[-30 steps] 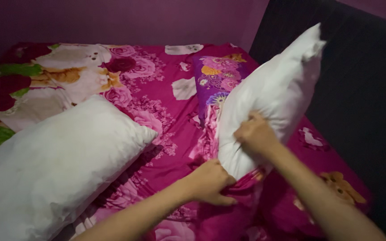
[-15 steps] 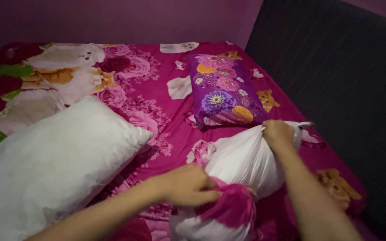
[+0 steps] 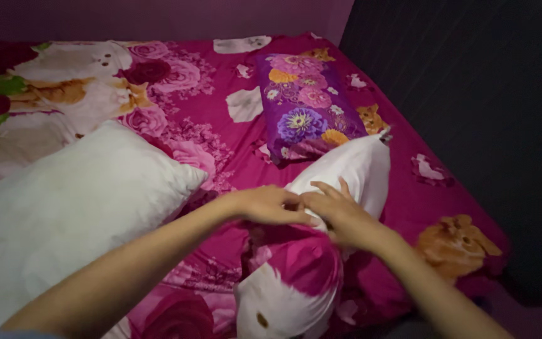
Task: The person removes pillowcases from several pillows on a bed. They pull the cases off one by one, place the bare pillows on the bed, and set the removed cases aside on the floor.
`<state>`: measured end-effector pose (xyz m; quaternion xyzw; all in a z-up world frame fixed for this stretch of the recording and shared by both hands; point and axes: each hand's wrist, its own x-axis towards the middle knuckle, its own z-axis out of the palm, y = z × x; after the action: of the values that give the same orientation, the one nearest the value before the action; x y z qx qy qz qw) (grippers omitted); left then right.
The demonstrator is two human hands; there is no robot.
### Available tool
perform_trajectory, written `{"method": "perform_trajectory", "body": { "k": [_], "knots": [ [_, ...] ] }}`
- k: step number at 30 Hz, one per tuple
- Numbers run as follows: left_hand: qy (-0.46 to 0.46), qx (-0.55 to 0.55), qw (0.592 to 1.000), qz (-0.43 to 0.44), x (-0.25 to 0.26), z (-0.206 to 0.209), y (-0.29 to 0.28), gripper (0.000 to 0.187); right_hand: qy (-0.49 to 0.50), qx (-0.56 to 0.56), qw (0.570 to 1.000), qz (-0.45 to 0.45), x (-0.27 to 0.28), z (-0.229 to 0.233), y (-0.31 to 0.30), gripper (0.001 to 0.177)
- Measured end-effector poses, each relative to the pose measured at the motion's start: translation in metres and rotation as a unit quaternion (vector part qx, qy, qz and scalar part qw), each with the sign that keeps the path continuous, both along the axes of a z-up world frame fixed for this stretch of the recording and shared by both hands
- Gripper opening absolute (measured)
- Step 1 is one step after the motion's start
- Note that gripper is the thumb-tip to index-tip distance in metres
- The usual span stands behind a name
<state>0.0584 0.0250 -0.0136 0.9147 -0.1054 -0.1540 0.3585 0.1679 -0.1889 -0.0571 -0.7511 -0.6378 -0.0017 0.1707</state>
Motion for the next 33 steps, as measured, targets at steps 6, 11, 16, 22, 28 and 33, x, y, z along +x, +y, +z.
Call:
{"method": "perform_trajectory", "body": {
  "k": [6,11,16,22,28,33],
  "knots": [
    [-0.064,0.098,0.993,0.02,-0.002,0.011,-0.046,0.091,0.009,0.076,0.997,-0.022,0.029,-0.039,0.025,0.024],
    [-0.044,0.173,0.981,0.077,-0.002,0.014,-0.068,0.072,-0.098,0.134,0.978,-0.125,0.037,-0.055,0.053,0.013],
    [-0.12,0.294,0.942,0.11,-0.036,0.018,-0.072,0.037,-0.195,0.148,0.96,-0.138,0.041,-0.039,0.058,0.014],
    [-0.292,0.304,0.905,0.061,-0.085,0.01,-0.084,0.016,-0.103,0.111,0.934,-0.324,0.101,-0.06,0.052,0.023],
    [-0.324,0.287,0.901,-0.031,-0.118,0.02,-0.06,0.015,0.18,0.18,0.801,-0.541,0.19,-0.022,-0.034,0.045],
    [-0.32,0.273,0.905,-0.057,-0.145,0.032,0.001,0.028,0.262,0.297,0.721,-0.568,0.202,0.015,-0.092,0.042]
  ]
}}
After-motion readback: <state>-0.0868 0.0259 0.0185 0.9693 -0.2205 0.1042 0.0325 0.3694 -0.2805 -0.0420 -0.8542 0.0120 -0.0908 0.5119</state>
